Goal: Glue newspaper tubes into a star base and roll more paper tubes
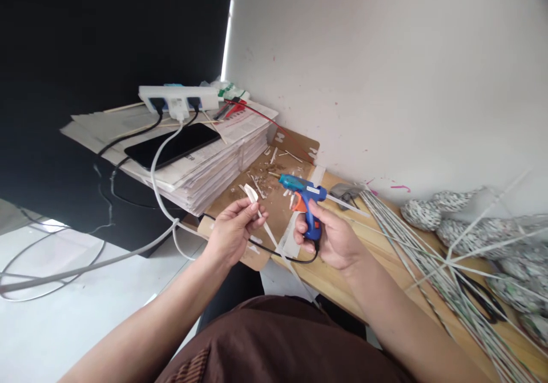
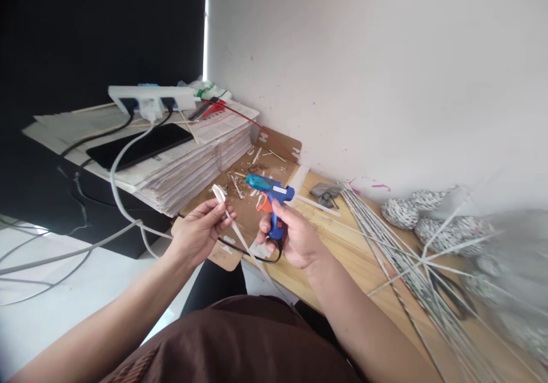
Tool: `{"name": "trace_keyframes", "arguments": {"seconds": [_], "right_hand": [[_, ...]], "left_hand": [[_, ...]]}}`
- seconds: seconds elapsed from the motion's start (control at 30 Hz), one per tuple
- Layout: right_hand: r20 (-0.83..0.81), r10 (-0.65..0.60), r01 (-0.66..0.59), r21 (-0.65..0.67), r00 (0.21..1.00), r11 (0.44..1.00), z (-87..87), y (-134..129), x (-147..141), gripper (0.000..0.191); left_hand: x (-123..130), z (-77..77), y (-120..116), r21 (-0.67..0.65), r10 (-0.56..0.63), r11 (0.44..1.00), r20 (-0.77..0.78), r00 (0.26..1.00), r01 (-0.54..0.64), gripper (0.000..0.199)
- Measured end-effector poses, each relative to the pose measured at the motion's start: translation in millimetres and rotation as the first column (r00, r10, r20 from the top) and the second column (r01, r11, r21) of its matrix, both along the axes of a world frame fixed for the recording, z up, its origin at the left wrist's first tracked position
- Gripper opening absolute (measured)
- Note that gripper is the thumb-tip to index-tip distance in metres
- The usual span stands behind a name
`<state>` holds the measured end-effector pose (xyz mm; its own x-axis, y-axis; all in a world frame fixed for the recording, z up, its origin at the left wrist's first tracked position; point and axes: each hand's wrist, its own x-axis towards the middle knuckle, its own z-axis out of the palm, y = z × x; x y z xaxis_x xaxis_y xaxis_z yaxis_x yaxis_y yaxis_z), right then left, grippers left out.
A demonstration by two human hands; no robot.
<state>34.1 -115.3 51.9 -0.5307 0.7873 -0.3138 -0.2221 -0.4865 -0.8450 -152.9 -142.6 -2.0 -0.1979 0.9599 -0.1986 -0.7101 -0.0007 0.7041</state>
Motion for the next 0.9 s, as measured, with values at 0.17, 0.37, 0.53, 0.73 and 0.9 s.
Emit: {"name": "trace_keyframes", "arguments": {"seconds": [0.17,0.37,0.53,0.73,0.9], "right_hand": [[-0.094,0.03,-0.031,-0.015,0.995,0.999,-0.9,-0.5,3.4,0.017],[-0.128,0.041,-0.039,0.013,0.991,0.999,-1.8,-4.2,3.7,0.022],[-0.086,0.026,-0.023,0.034,0.996,0.999,-7.3,-4.3,3.6,0.013],[-0.05,0.051,-0.047,0.082,0.997,0.996,-12.4,-5.4,4.9,0.03],[-0.006,0.041,-0.039,0.181,0.999,0.983,-10.9,-10.1,4.1,0.034]], "left_hand": [[-1.3,-4.5,-0.6,-0.006,0.002,1.0,-0.006,1.0,-0.002,0.022],[-1.5,-8.8,0.0,-0.003,0.012,1.0,-0.003,1.0,-0.012,0.02],[-1.0,-7.9,-0.2,-0.01,0.02,1.0,0.011,1.0,-0.02,0.021],[-0.4,-5.6,0.8,-0.027,0.026,0.999,0.017,1.0,-0.025,0.023],[1.7,-1.4,3.0,-0.005,0.012,1.0,0.027,1.0,-0.012,0.024]]}}
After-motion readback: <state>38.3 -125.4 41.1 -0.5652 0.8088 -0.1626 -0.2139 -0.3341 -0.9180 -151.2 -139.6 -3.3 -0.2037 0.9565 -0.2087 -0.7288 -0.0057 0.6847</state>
